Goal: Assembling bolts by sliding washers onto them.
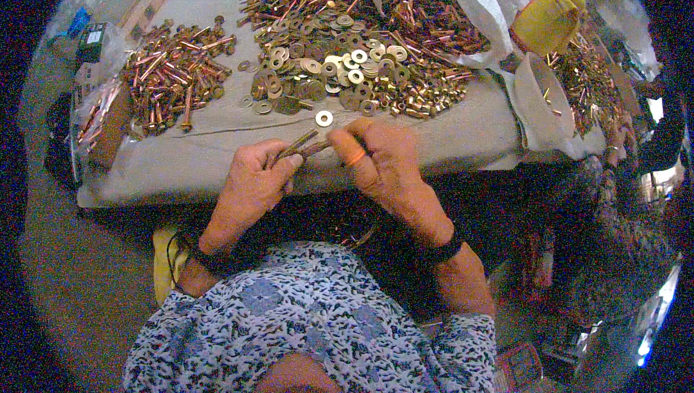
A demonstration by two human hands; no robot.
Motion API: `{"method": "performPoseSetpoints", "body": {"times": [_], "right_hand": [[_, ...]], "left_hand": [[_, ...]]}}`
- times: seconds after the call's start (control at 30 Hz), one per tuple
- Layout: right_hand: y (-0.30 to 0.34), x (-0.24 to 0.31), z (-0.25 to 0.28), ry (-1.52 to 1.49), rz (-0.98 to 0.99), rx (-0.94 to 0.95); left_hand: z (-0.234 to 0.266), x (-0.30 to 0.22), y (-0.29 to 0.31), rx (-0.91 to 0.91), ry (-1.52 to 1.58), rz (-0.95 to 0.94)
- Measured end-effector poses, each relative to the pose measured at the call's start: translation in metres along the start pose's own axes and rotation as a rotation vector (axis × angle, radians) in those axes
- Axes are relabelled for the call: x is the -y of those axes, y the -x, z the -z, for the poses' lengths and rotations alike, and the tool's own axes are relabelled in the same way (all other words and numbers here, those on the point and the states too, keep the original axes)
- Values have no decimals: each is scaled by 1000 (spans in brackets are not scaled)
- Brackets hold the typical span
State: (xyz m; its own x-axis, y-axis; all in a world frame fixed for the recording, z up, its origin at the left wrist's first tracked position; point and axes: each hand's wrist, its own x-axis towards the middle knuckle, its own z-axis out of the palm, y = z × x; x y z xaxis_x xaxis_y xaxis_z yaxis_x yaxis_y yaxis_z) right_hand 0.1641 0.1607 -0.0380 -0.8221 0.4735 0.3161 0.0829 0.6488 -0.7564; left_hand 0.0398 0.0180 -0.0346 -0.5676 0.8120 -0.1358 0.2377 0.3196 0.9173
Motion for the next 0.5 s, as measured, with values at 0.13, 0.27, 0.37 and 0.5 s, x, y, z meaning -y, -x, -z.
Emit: {"method": "performPoseSetpoints", "body": {"times": [0.13, 0.27, 0.37, 0.5], "right_hand": [[1, -4, -3, -42, 45, 16], [3, -4, -6, -165, 62, 20], [5, -4, -6, -264, 68, 15], [3, 0, 5, -53, 87, 89]], "left_hand": [[0, -2, 2, 7, 1, -6], [0, 5, 0, 20, 5, -9], [3, 1, -1, 89, 33, 45], [4, -3, 2, 136, 52, 40]]}}
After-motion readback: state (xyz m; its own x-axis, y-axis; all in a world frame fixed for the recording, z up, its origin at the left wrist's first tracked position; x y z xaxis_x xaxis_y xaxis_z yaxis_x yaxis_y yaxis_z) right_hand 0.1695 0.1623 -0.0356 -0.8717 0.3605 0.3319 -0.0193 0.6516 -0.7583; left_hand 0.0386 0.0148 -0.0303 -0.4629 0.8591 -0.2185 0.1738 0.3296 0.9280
